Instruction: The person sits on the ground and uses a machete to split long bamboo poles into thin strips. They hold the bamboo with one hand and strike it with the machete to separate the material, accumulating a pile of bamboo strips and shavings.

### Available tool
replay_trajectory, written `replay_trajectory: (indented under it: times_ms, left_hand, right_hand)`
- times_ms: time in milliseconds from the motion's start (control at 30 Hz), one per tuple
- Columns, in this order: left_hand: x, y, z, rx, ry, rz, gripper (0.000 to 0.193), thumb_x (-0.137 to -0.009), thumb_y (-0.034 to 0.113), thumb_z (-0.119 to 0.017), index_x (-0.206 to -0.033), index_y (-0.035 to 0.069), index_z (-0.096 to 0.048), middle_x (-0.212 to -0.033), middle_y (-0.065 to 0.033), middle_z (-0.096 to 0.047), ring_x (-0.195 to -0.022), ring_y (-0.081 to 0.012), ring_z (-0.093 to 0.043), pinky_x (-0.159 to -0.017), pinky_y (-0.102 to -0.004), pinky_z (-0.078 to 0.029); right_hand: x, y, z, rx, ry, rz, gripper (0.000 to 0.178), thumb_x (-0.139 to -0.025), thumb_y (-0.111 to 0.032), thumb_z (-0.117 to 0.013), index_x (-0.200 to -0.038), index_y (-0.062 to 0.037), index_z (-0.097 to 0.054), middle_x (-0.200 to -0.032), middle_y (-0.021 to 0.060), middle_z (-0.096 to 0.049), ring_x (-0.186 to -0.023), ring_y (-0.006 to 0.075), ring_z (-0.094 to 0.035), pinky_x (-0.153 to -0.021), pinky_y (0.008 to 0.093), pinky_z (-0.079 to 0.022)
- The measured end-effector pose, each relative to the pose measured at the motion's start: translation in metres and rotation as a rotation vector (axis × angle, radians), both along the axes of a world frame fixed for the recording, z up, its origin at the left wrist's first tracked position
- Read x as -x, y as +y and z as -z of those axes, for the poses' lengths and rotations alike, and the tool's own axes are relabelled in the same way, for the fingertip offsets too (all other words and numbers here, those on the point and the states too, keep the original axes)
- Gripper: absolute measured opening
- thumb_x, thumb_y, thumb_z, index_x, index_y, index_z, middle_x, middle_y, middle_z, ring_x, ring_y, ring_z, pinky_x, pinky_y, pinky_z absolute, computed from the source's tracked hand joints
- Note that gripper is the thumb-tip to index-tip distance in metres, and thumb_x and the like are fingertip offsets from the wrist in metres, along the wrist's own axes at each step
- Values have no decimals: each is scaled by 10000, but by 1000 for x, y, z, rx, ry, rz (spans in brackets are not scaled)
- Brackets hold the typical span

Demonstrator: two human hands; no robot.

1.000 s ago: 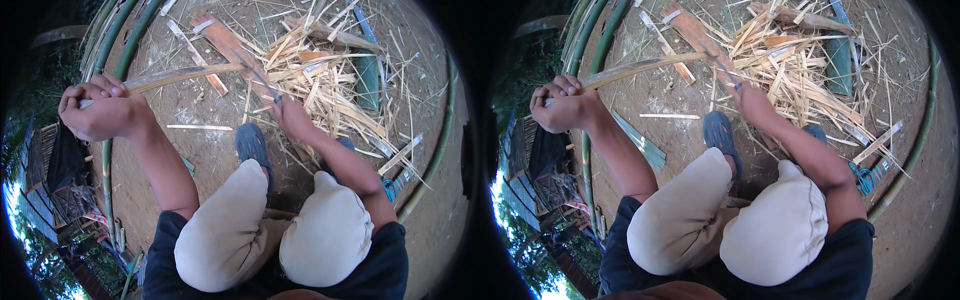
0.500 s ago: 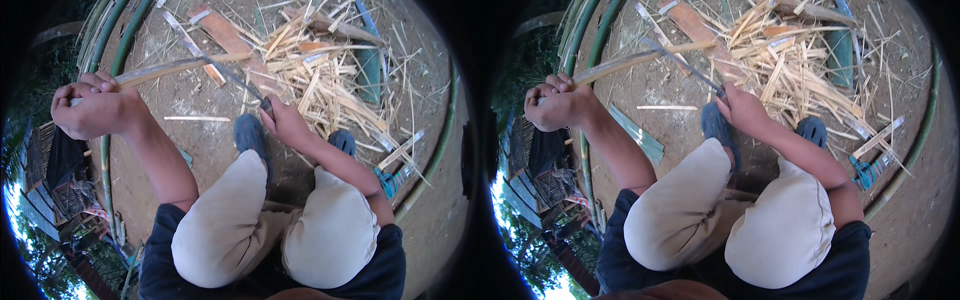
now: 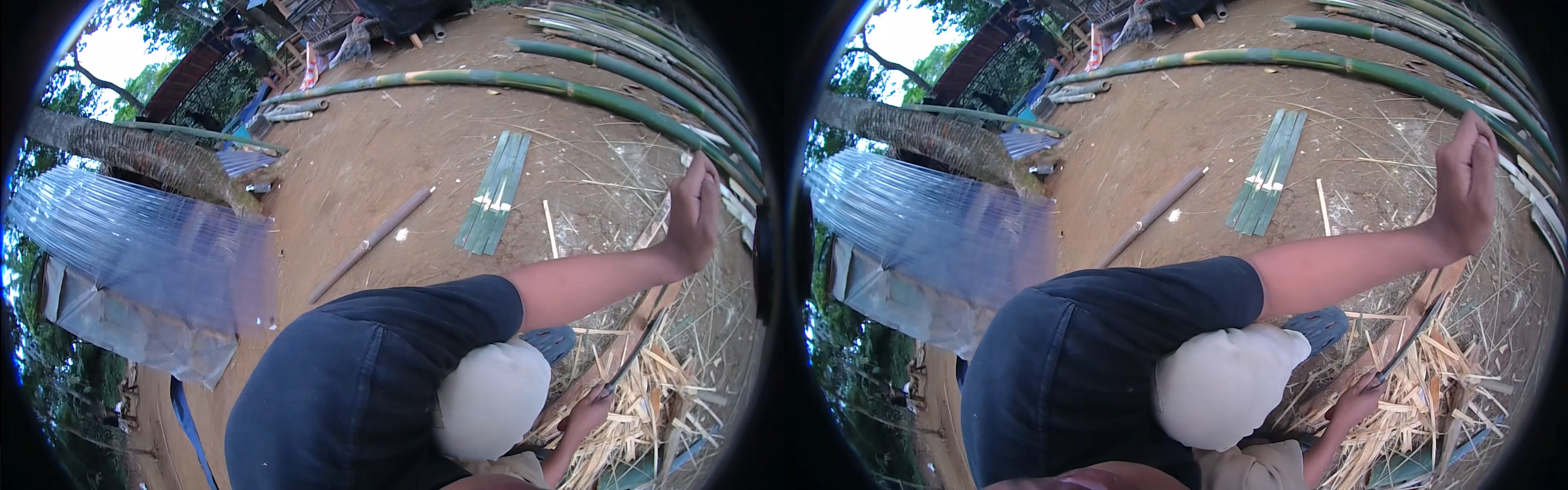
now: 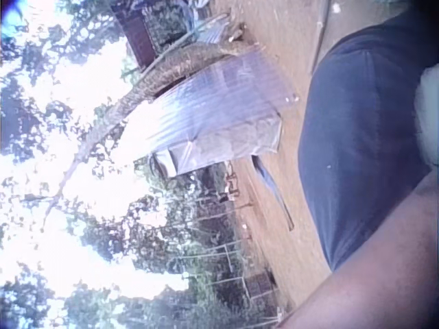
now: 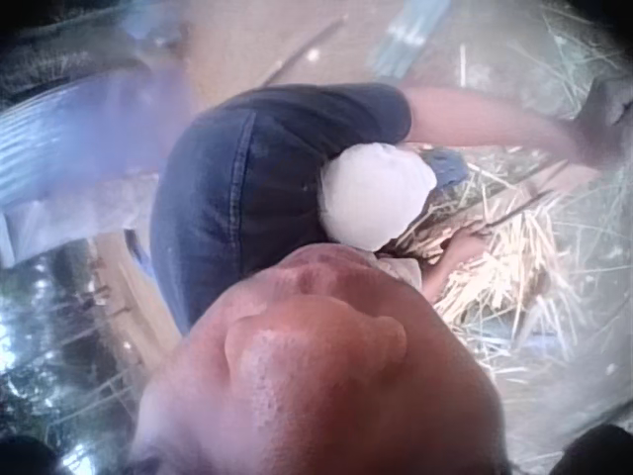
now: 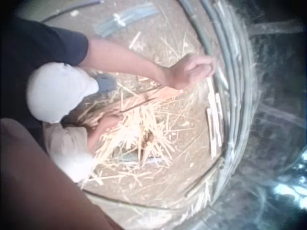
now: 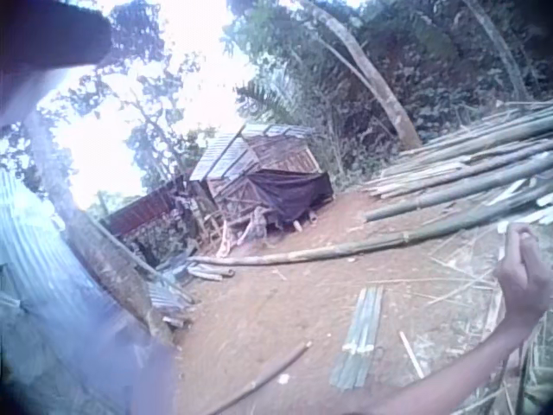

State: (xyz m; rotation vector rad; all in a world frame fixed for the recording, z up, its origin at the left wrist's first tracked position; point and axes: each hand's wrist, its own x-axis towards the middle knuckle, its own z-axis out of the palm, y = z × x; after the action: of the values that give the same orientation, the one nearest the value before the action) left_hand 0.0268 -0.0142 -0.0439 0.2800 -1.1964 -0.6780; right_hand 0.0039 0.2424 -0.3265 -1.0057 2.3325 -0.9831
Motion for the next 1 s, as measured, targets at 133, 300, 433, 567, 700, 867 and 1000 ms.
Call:
replay_trajectory:
  times_ms: [133,300,433,567,700,867,1000]
  left_hand:
    - [3,0,0,-43,47,52,204,-979,115,-336,-805,25,-394,-569,-38,-338,-510,-102,-337,-488,-312,-261]
    - [8,-9,-3,-25,30,44,203,-982,102,-332,-798,22,-368,-540,-28,-295,-493,-75,-292,-471,-319,-231]
    - [4,-16,-6,-8,53,57,205,-992,115,-345,-822,8,-384,-539,-81,-311,-475,-136,-326,-487,-343,-251]
    - [-5,-21,3,-70,32,98,195,-974,99,-343,-803,21,-394,-547,-48,-329,-493,-103,-322,-486,-320,-256]
    - [-22,-8,2,-17,15,165,202,-947,68,-321,-781,36,-431,-579,1,-387,-538,-56,-345,-494,-273,-285]
    - [-28,3,0,13,11,290,240,-931,61,-339,-724,22,-453,-563,-56,-475,-519,-92,-412,-487,-274,-313]
    - [-71,5,-29,-62,26,548,245,-923,74,-352,-714,38,-476,-530,-48,-455,-448,-92,-393,-417,-251,-303]
  right_hand:
    - [-3,-8,-37,-39,38,-68,353,-1018,-307,-456,-1045,39,-520,-867,278,-641,-811,465,-627,-650,505,-462]
    - [23,-5,39,-169,91,8,400,-1012,-344,-456,-1059,49,-517,-913,279,-642,-857,476,-614,-705,506,-465]
    - [28,-5,59,-130,12,-17,423,-1005,-370,-469,-1059,45,-531,-932,273,-636,-870,472,-602,-738,497,-463]
    - [25,-4,54,-119,1,13,421,-999,-365,-482,-1084,43,-538,-935,266,-626,-857,456,-594,-758,483,-462]
    - [30,-1,61,-138,-112,45,427,-993,-346,-488,-1148,50,-537,-974,260,-618,-908,430,-597,-804,470,-455]
    - [31,5,65,-74,5,24,486,-986,-354,-503,-1246,56,-510,-986,251,-642,-917,415,-633,-793,469,-478]
    - [20,3,8,-226,33,-9,526,-970,-418,-520,-1184,60,-580,-837,232,-675,-810,404,-669,-711,476,-505]
